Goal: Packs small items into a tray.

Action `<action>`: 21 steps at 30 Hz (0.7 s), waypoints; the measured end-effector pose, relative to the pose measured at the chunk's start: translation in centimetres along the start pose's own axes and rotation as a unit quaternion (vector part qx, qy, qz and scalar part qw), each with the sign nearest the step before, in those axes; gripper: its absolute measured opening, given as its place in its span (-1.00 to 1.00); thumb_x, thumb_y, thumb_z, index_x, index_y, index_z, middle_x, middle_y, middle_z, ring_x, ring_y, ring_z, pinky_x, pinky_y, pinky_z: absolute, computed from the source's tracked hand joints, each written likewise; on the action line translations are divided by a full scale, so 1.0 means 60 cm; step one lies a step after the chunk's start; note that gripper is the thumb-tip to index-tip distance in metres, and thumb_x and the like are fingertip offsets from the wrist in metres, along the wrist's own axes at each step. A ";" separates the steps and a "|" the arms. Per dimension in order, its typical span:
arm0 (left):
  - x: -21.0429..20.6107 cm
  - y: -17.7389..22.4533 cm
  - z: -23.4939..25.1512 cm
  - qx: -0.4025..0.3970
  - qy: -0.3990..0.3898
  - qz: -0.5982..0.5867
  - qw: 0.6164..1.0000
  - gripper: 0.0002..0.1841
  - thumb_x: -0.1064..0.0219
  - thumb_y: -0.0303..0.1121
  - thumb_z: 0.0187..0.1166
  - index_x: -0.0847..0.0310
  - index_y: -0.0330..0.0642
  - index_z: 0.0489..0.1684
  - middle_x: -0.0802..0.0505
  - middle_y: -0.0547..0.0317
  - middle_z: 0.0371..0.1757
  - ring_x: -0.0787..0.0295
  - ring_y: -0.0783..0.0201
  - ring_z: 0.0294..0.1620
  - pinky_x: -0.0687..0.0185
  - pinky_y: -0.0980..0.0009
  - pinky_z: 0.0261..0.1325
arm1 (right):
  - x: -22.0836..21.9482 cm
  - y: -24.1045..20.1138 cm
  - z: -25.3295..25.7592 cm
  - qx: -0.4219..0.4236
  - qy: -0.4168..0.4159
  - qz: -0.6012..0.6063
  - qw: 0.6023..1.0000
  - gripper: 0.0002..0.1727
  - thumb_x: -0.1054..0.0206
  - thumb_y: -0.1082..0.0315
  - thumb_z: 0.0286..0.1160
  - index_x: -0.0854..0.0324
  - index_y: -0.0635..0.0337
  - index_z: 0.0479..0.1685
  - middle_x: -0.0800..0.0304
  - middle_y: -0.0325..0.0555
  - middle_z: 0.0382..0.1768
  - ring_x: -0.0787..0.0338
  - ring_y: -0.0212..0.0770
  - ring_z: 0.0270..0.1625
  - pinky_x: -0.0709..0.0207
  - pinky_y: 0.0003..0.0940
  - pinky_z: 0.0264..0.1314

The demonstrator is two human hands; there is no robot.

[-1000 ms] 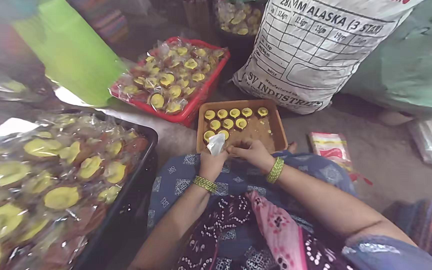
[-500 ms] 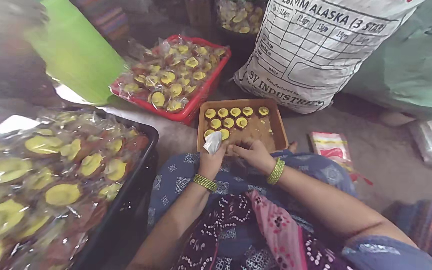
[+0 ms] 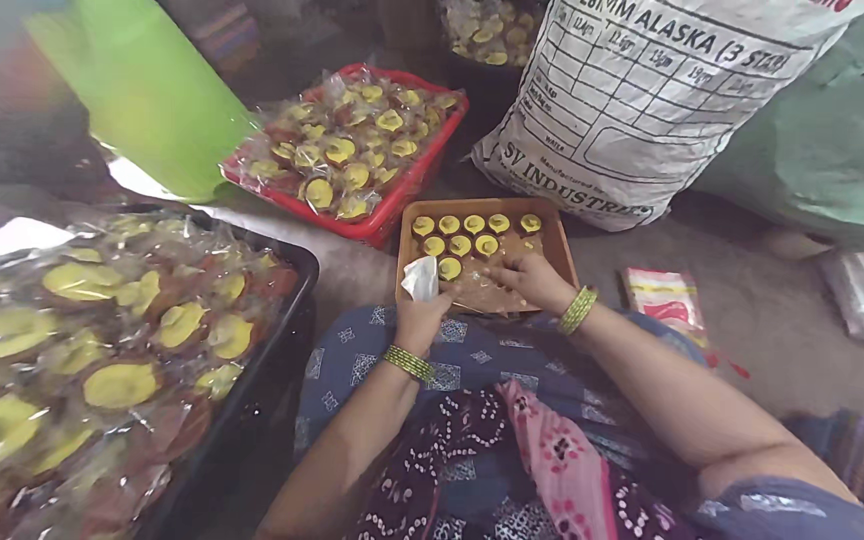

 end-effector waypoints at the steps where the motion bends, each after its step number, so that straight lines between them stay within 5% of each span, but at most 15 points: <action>1: 0.003 0.000 0.003 0.009 0.017 -0.018 1.000 -0.54 -0.70 -0.33 0.31 -0.66 -0.37 0.06 -0.87 0.05 -0.24 -0.77 0.27 -0.43 -0.75 0.35 -0.38 | 0.011 0.006 0.016 -0.010 -0.005 -0.015 1.000 -0.54 -0.33 -0.06 0.66 -0.80 0.23 -0.11 -0.85 -0.10 -0.25 -0.83 -0.25 -0.20 -0.74 -0.18 0.04; 4: 0.004 -0.004 0.013 0.008 0.042 -0.037 0.998 -0.45 -0.67 -0.31 0.35 -0.57 -0.42 0.22 -0.88 -0.01 -0.12 -0.82 0.24 -0.32 -0.80 0.33 -0.30 | 0.037 0.041 0.086 -0.069 -0.018 -0.149 0.986 -0.50 -0.36 -0.14 0.61 -0.81 0.17 -0.01 -0.87 0.04 -0.10 -0.85 -0.01 -0.01 -0.66 0.12 0.22; 8: -0.004 -0.001 0.017 -0.001 0.024 -0.010 1.000 -0.63 -0.65 -0.39 0.30 -0.73 -0.35 0.01 -0.91 0.06 -0.19 -0.84 0.27 -0.36 -0.81 0.32 -0.28 | 0.026 0.123 0.185 -0.104 -0.022 -0.288 0.952 -0.42 -0.51 -0.06 0.42 -0.73 0.28 0.18 -0.83 0.27 0.05 -0.80 0.29 0.18 -0.55 0.43 0.29; 12: -0.004 0.000 0.019 0.000 0.021 0.026 0.999 -0.60 -0.71 -0.40 0.19 -0.71 -0.35 -0.05 -0.90 0.08 -0.20 -0.86 0.28 -0.25 -0.84 0.30 -0.12 | -0.013 0.148 0.228 -0.166 0.000 -0.322 0.932 -0.14 -0.55 -0.19 0.26 -0.53 0.34 0.39 -0.75 0.33 0.22 -0.73 0.35 0.32 -0.52 0.43 0.32; 17: -0.007 -0.003 0.029 -0.044 -0.003 0.026 0.999 -0.70 -0.62 -0.46 0.26 -0.76 -0.29 -0.07 -0.93 0.13 -0.16 -0.88 0.30 -0.22 -0.86 0.33 -0.11 | -0.052 0.180 0.248 -0.177 0.044 -0.359 0.915 -0.20 -0.43 -0.18 0.40 -0.54 0.37 0.39 -0.70 0.40 0.28 -0.67 0.41 0.39 -0.53 0.44 0.33; 21: -0.011 -0.003 0.037 -0.022 -0.020 0.044 0.999 -0.62 -0.56 -0.44 0.27 -0.75 -0.25 0.10 -0.93 0.13 -0.02 -0.89 0.28 -0.17 -0.86 0.30 -0.10 | -0.030 0.197 0.245 -0.176 0.068 -0.295 0.937 -0.11 -0.55 -0.24 0.21 -0.60 0.34 0.37 -0.62 0.37 0.38 -0.63 0.34 0.45 -0.51 0.36 0.42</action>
Point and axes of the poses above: each hand's wrist, its own z-axis towards the middle knuckle, its own x-axis out of the back of the hand, y = z × x, the point moved 4 cm from there along z, towards the middle knuckle
